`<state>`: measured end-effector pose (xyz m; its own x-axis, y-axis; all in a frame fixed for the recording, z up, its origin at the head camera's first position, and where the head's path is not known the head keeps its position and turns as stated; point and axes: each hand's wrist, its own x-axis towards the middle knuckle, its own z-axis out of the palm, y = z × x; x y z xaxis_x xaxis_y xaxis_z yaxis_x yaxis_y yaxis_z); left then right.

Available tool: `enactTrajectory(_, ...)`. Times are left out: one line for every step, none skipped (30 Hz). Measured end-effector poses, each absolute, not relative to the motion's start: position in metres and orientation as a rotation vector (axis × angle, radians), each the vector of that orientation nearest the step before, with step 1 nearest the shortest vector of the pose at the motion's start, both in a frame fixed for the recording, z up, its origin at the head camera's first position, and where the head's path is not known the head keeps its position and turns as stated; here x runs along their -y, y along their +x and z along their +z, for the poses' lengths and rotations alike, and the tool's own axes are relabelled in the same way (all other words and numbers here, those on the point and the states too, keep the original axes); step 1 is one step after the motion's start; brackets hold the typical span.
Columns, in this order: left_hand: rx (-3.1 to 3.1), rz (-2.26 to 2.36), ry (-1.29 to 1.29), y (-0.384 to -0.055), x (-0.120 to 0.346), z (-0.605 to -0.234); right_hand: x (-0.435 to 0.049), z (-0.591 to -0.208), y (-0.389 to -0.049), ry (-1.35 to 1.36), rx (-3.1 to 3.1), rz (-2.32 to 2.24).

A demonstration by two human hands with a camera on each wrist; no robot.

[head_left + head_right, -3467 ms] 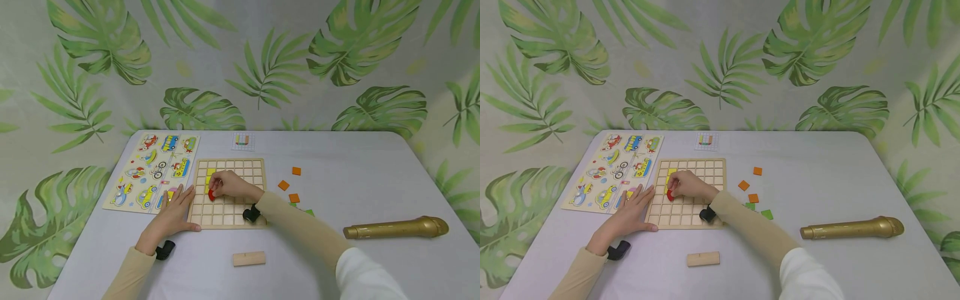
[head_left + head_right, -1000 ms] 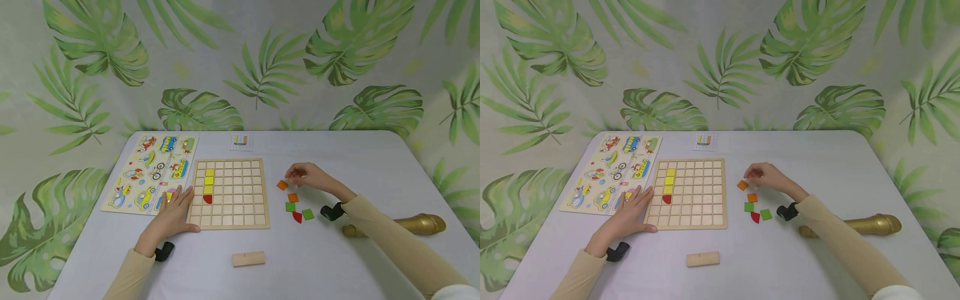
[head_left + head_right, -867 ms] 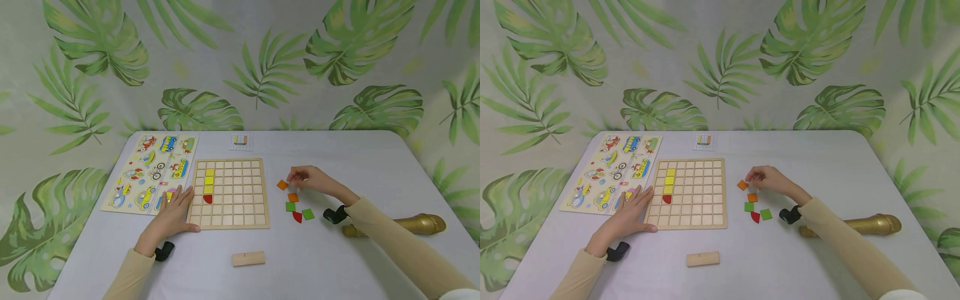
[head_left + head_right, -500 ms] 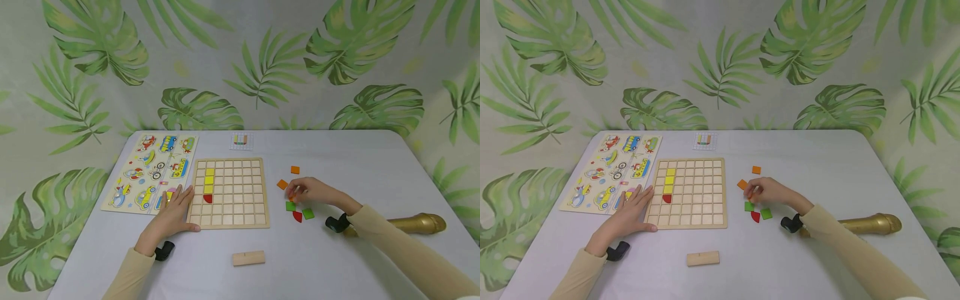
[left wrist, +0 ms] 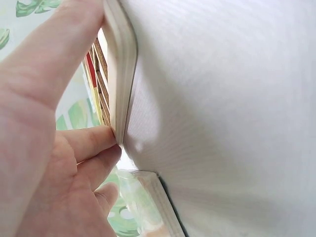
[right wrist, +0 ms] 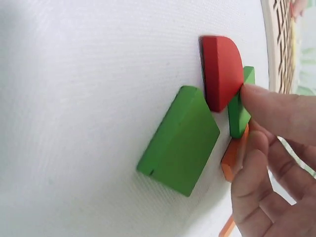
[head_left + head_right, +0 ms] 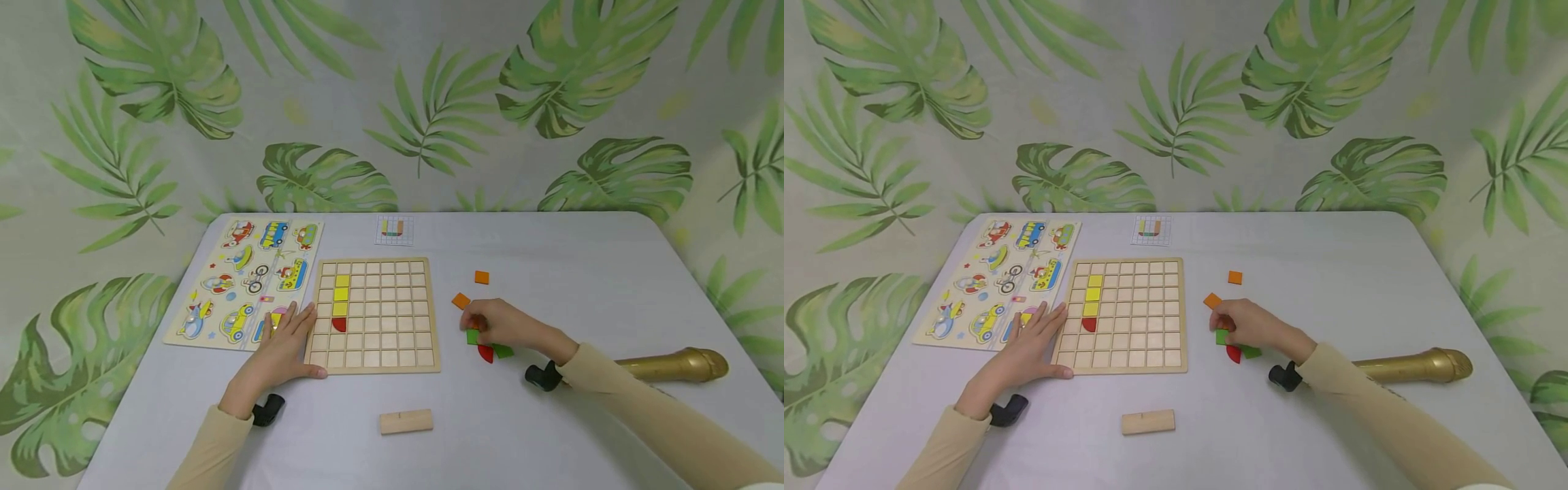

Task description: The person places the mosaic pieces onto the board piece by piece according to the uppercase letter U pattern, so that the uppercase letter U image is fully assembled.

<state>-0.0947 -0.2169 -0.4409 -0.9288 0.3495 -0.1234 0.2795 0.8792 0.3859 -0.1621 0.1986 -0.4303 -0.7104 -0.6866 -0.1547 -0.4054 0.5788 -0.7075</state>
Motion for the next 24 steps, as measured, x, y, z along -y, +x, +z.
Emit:
enactTrajectory(-2.859,0.547,0.484,-0.095,0.217,-0.441,-0.198,-0.43,-0.162,-0.88,-2.403,-0.921)
enactTrajectory(-2.859,0.548,0.486,-0.095,0.217,-0.441,-0.197,-0.43,-0.161,-0.878,-2.408,-0.92)
enactTrajectory(-2.859,0.55,0.487,-0.095,0.217,-0.441,-0.196,-0.429,-0.161,-0.874,-2.409,-0.921)
enactTrajectory(-2.858,0.552,0.488,-0.094,0.217,-0.441,-0.195,-0.429,-0.161,-0.869,-2.41,-0.923)
enactTrajectory(-2.857,0.554,0.488,-0.094,0.217,-0.441,-0.194,-0.428,-0.16,-0.865,-2.413,-0.923)
enactTrajectory(-2.858,0.555,0.488,-0.094,0.217,-0.441,-0.193,-0.428,-0.16,-0.864,-2.417,-0.919)
enactTrajectory(-2.858,0.556,0.488,-0.094,0.217,-0.441,-0.193,-0.427,-0.16,-0.867,-2.422,-0.914)
enactTrajectory(-2.859,0.556,0.488,-0.094,0.217,-0.441,-0.192,-0.427,-0.161,-0.875,-2.425,-0.909)
enactTrajectory(-2.86,0.556,0.488,-0.094,0.217,-0.441,-0.192,-0.427,-0.161,-0.885,-2.428,-0.906)
enactTrajectory(-2.861,0.555,0.489,-0.094,0.217,-0.441,-0.191,-0.428,-0.162,-0.895,-2.429,-0.908)
enactTrajectory(-2.861,0.555,0.489,-0.094,0.217,-0.44,-0.191,-0.428,-0.162,-0.901,-2.424,-0.915)
enactTrajectory(-2.862,0.556,0.489,-0.094,0.217,-0.44,-0.191,-0.428,-0.163,-0.905,-2.417,-0.923)
enactTrajectory(-2.862,0.556,0.489,-0.094,0.217,-0.44,-0.191,-0.429,-0.163,-0.907,-2.406,-0.936)
enactTrajectory(-2.862,0.558,0.488,-0.093,0.217,-0.44,-0.192,-0.429,-0.164,-0.907,-2.392,-0.951)
enactTrajectory(-2.861,0.56,0.487,-0.093,0.217,-0.44,-0.192,-0.429,-0.165,-0.903,-2.379,-0.968)
enactTrajectory(-2.861,0.562,0.487,-0.093,0.217,-0.44,-0.191,-0.429,-0.165,-0.903,-2.365,-0.983)
enactTrajectory(-2.861,0.566,0.486,-0.093,0.217,-0.44,-0.191,-0.429,-0.166,-0.901,-2.353,-0.999)
enactTrajectory(-2.862,0.569,0.487,-0.094,0.217,-0.441,-0.191,-0.428,-0.167,-0.903,-2.348,-1.008)
enactTrajectory(-2.863,0.572,0.488,-0.094,0.218,-0.441,-0.19,-0.428,-0.167,-0.903,-2.342,-1.017)
enactTrajectory(-2.864,0.574,0.49,-0.094,0.218,-0.441,-0.189,-0.427,-0.168,-0.904,-2.343,-1.023)
enactTrajectory(-2.866,0.575,0.493,-0.094,0.218,-0.442,-0.188,-0.427,-0.169,-0.9,-2.344,-1.027)
enactTrajectory(-2.868,0.576,0.495,-0.094,0.218,-0.442,-0.186,-0.426,-0.169,-0.897,-2.347,-1.029)
enactTrajectory(-2.87,0.576,0.497,-0.094,0.218,-0.442,-0.185,-0.425,-0.17,-0.891,-2.349,-1.032)
enactTrajectory(-2.871,0.574,0.499,-0.094,0.218,-0.443,-0.183,-0.424,-0.17,-0.882,-2.35,-1.036)
